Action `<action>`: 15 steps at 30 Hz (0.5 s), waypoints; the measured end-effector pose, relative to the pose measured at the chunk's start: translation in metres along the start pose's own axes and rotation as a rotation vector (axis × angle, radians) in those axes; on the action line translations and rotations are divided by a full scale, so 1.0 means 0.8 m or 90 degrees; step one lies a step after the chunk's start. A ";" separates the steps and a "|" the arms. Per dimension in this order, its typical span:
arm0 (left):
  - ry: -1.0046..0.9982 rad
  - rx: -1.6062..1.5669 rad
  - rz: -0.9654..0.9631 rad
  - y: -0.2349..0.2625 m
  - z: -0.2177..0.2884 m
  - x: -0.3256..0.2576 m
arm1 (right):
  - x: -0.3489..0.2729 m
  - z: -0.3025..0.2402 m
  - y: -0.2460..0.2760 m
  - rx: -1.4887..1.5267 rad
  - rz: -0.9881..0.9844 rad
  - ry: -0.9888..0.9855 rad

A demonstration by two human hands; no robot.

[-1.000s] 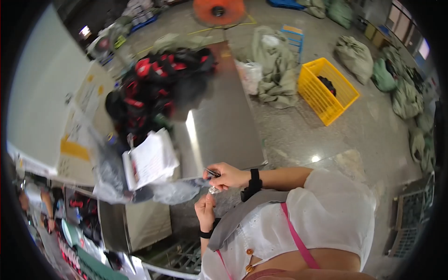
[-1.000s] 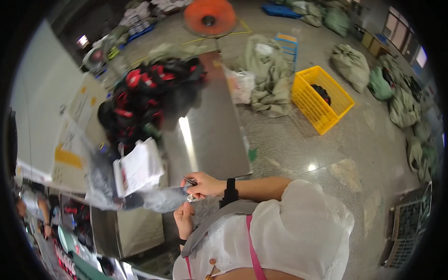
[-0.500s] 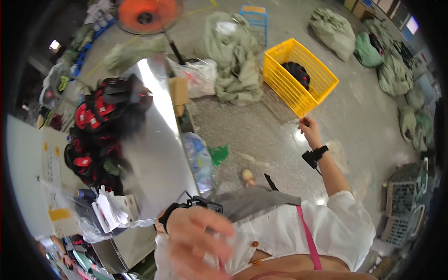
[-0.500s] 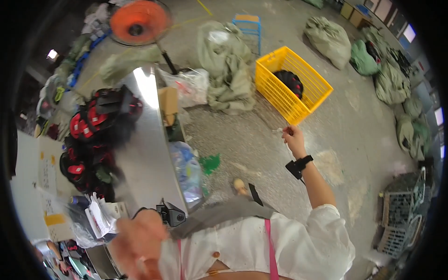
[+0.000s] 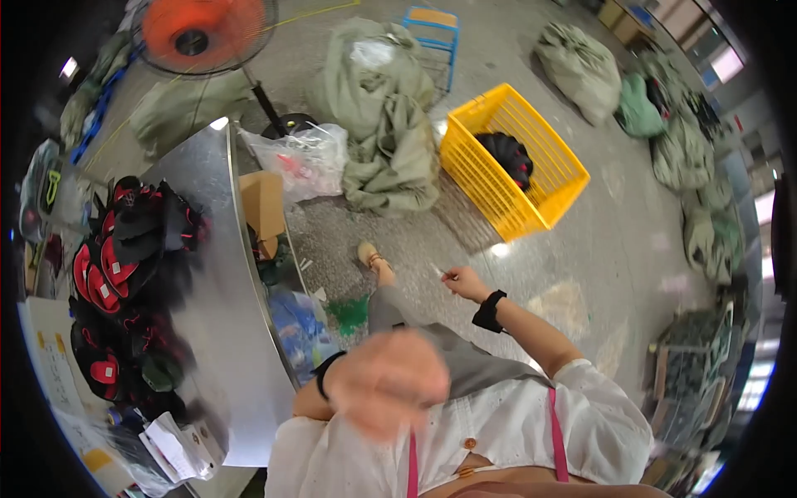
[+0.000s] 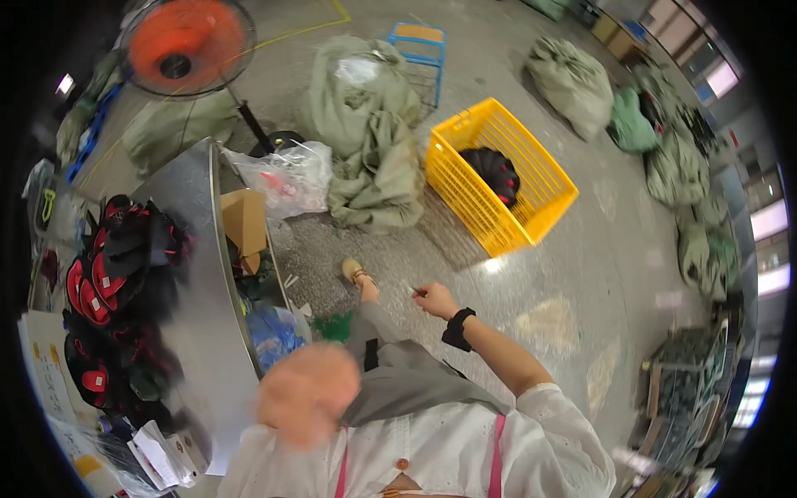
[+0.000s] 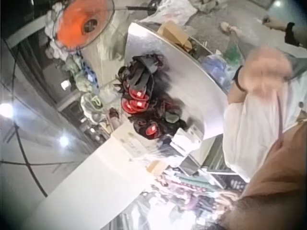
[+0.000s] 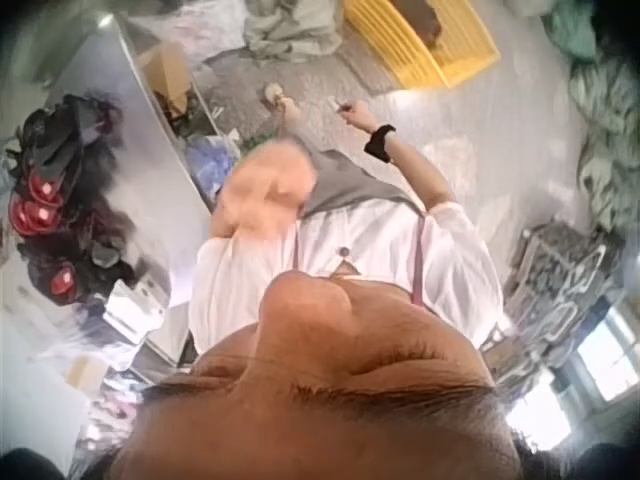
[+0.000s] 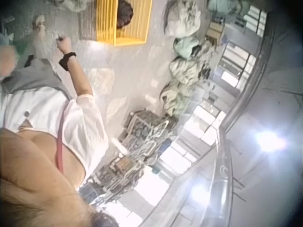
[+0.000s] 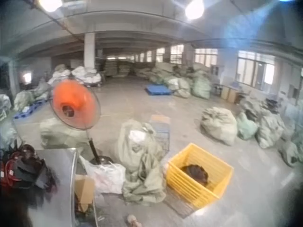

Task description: The recorder is organizing and inspecting completed shoe uppers in a shoe manufacturing facility.

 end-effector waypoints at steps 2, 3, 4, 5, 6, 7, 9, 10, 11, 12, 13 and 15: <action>0.267 0.266 0.039 0.084 -0.054 -0.012 | 0.092 -0.034 -0.011 -0.054 -0.003 0.034; 0.309 0.364 0.098 0.125 -0.086 -0.037 | 0.143 -0.066 -0.020 -0.095 -0.002 0.067; 0.351 0.460 0.163 0.157 -0.118 -0.071 | 0.192 -0.103 -0.039 -0.089 -0.036 0.080; 0.403 0.528 0.177 0.184 -0.145 -0.110 | 0.244 -0.122 -0.057 -0.056 -0.040 0.097; 0.459 0.596 0.191 0.201 -0.157 -0.138 | 0.298 -0.140 -0.073 -0.020 -0.046 0.112; 0.537 0.507 0.265 0.211 -0.159 -0.149 | 0.343 -0.167 -0.085 0.080 -0.066 0.078; 0.739 0.486 0.414 0.219 -0.150 -0.172 | 0.429 -0.225 -0.123 0.230 -0.109 0.049; 0.710 0.554 0.414 0.222 -0.143 -0.179 | 0.465 -0.258 -0.145 0.240 -0.107 0.051; 0.722 0.626 0.395 0.223 -0.135 -0.196 | 0.493 -0.287 -0.171 0.250 -0.109 0.050; 0.767 0.675 0.399 0.219 -0.127 -0.199 | 0.510 -0.316 -0.195 0.268 -0.125 0.036; 0.776 0.679 0.402 0.217 -0.132 -0.203 | 0.533 -0.333 -0.206 0.288 -0.125 0.018; 0.856 0.623 0.583 0.216 -0.141 -0.201 | 0.569 -0.355 -0.227 0.315 -0.160 -0.010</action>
Point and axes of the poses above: each hand's wrist, its own x-axis towards the middle knuckle, its own y-axis out of the back of the hand, z = x × y, the point moved 1 cm from there along x, towards the middle knuckle, and after that the axes turned 14 degrees about z, right-handed, at the moved point
